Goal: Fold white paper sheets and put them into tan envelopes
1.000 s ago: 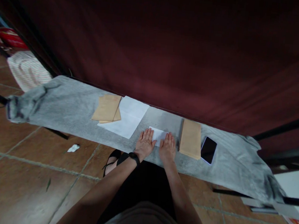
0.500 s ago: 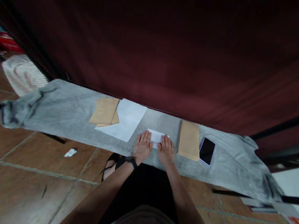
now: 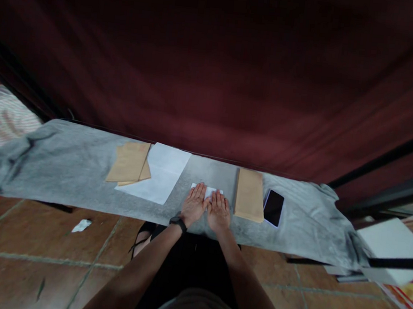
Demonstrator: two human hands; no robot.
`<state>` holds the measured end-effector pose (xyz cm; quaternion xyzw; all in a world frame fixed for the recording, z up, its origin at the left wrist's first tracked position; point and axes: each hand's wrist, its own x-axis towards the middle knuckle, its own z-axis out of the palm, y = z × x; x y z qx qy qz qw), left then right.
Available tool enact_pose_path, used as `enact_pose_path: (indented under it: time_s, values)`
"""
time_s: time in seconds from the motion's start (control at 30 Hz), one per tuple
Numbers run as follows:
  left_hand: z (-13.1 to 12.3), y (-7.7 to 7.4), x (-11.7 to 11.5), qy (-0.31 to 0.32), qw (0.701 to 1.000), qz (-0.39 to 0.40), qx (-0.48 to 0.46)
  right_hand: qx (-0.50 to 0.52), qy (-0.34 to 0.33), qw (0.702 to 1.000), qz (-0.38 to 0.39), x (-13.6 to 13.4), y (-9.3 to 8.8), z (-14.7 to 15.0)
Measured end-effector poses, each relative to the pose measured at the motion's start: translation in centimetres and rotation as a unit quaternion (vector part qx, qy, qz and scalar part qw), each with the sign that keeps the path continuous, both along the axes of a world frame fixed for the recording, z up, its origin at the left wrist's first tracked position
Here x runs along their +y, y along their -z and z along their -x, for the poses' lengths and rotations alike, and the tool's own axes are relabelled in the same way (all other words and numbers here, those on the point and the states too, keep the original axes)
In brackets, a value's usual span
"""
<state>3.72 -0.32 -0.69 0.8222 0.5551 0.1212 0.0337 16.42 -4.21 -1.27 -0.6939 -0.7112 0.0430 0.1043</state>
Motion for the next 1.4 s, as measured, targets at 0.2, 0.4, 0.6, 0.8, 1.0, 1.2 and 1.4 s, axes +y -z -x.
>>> enact_pose_path:
  time_s: [0.2,0.4,0.6,0.8,1.0,1.2,1.4]
  values:
    - [2.2,0.7,-0.2,-0.047,0.999,-0.015,0.013,0.019,0.013,1.0,-0.014,-0.1,0.0,-0.1]
    - [2.7,1.1,0.1,-0.046,0.998,-0.005,0.036,0.05,-0.018,0.999,0.009,1.3,-1.1,2.4]
    - [2.7,0.8,0.1,-0.043,0.998,0.008,0.039,0.04,-0.056,0.998,0.008,2.1,-0.9,2.5]
    - [2.7,-0.2,-0.6,-0.057,0.998,0.01,0.009,-0.012,-0.037,0.998,-0.039,1.6,0.4,-0.8]
    - [4.1,-0.9,-1.4,-0.078,0.997,0.019,0.002,-0.023,-0.02,0.999,-0.035,1.3,0.4,-1.3]
    - [3.5,-1.1,-2.5,-0.096,0.995,-0.005,-0.015,-0.029,-0.016,0.999,0.002,1.3,-0.1,-1.1]
    - [2.0,-0.6,-5.2,-0.004,1.0,-0.024,-0.015,-0.026,-0.019,0.999,0.024,1.3,-0.3,-1.0]
